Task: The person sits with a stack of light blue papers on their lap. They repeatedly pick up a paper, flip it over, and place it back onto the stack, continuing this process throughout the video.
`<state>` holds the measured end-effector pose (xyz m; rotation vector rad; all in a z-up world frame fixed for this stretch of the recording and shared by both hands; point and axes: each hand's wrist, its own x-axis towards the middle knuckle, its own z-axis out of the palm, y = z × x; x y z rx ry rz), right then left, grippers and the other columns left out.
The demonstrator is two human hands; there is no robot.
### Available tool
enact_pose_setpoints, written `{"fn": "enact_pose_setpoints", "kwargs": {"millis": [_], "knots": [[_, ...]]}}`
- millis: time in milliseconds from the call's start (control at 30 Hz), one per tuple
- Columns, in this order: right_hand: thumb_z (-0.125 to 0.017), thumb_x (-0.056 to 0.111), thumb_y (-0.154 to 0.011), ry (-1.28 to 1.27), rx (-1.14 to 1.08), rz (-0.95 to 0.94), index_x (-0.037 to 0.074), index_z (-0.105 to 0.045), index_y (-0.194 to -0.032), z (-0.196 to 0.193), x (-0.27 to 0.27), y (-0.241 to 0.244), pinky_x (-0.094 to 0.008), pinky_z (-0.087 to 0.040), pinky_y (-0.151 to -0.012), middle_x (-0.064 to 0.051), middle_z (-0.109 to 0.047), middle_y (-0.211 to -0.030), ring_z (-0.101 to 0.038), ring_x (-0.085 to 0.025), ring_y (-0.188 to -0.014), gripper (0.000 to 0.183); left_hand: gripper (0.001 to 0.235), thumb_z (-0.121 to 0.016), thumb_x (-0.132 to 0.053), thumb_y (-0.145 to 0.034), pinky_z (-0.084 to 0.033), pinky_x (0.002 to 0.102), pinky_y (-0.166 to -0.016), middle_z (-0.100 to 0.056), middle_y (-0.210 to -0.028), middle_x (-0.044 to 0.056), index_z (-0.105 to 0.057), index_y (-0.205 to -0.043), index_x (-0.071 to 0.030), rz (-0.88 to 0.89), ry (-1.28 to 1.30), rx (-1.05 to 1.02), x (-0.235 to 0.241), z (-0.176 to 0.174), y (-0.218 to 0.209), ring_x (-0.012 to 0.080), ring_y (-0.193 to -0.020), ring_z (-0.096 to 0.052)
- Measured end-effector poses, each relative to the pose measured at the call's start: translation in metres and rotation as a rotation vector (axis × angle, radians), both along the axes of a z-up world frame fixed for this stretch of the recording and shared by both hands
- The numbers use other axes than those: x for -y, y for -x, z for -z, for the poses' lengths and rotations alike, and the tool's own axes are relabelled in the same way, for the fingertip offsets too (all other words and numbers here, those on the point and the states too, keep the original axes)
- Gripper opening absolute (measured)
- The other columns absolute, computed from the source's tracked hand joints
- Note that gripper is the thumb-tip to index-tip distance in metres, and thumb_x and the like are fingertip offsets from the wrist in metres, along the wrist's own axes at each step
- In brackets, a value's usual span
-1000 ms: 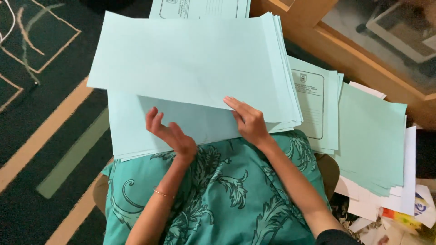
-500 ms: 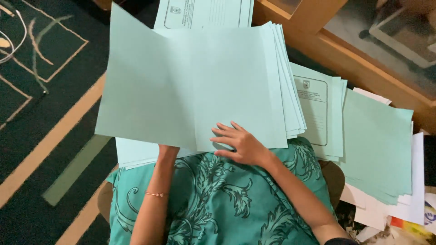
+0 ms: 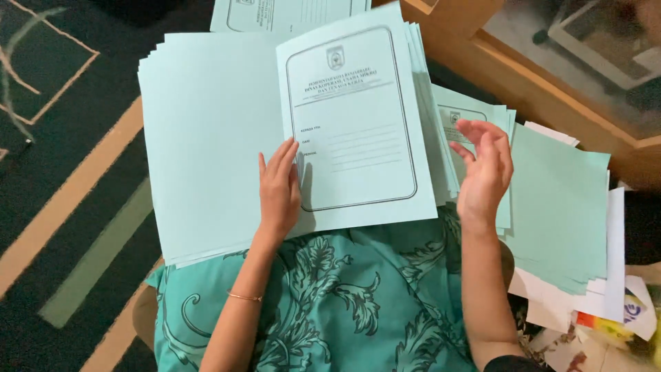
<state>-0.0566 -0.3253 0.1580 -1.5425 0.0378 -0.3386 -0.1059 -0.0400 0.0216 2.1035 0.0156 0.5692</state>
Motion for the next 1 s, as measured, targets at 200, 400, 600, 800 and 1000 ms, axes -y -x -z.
{"fn": "enact_pose_setpoints", "kwargs": {"millis": [200,400,600,800,1000], "knots": [[-0.049,0.015,-0.104,0.252,0.191,-0.427,0.000,-0.068,-0.118,0.004,-0.070,0.019,-0.048,-0.040,-0.117,-0.020,-0.065,-0.125,-0.054,-0.035,-0.135,0.028,0.051,-0.044,-0.011,-0.108,-0.008,0.056,-0.126,-0.040,-0.163,0.017,-0.040,-0.158,-0.005,-0.055,-0.371,-0.101,0.004,0.028,-0.004,0.0294,-0.153,-0.032],[-0.057,0.038,-0.105,0.778,0.103,-0.783,0.008,-0.040,-0.156,0.088,-0.149,-0.002,-0.057,-0.028,-0.123,-0.019,-0.044,-0.157,-0.031,-0.040,-0.150,0.061,0.054,-0.042,-0.017,-0.108,-0.008,0.056,-0.125,-0.033,-0.165,0.021,-0.034,-0.159,0.000,-0.056,-0.635,-0.193,0.008,0.024,0.001,0.0321,-0.157,-0.023],[-0.028,0.064,-0.106,1.093,0.037,-0.917,0.000,-0.020,-0.163,0.123,-0.194,-0.059,-0.061,-0.009,-0.126,-0.025,-0.012,-0.170,-0.008,-0.042,-0.158,0.086,0.060,-0.050,-0.022,-0.095,-0.005,0.065,-0.126,-0.041,-0.161,0.012,-0.045,-0.152,-0.006,-0.018,-0.725,-0.226,0.004,0.030,0.003,0.0300,-0.156,-0.024],[-0.023,0.066,-0.107,1.176,0.036,-0.726,0.001,-0.023,-0.163,0.119,-0.220,-0.104,-0.060,-0.003,-0.126,-0.022,-0.014,-0.170,-0.009,-0.037,-0.159,0.085,0.050,-0.037,-0.025,-0.109,-0.012,0.059,-0.124,-0.036,-0.165,0.013,-0.042,-0.154,-0.004,-0.073,-0.672,-0.250,0.006,0.022,0.002,0.0290,-0.156,-0.025],[-0.018,0.068,-0.106,1.279,0.001,-0.580,0.009,-0.021,-0.165,0.109,-0.240,-0.137,-0.055,-0.005,-0.128,-0.013,-0.013,-0.172,-0.010,-0.028,-0.160,0.084,0.064,-0.030,-0.046,-0.110,-0.006,0.059,-0.125,-0.025,-0.170,0.012,-0.030,-0.161,-0.008,0.001,-0.581,-0.393,0.005,0.004,0.003,0.0296,-0.158,-0.017]]}}
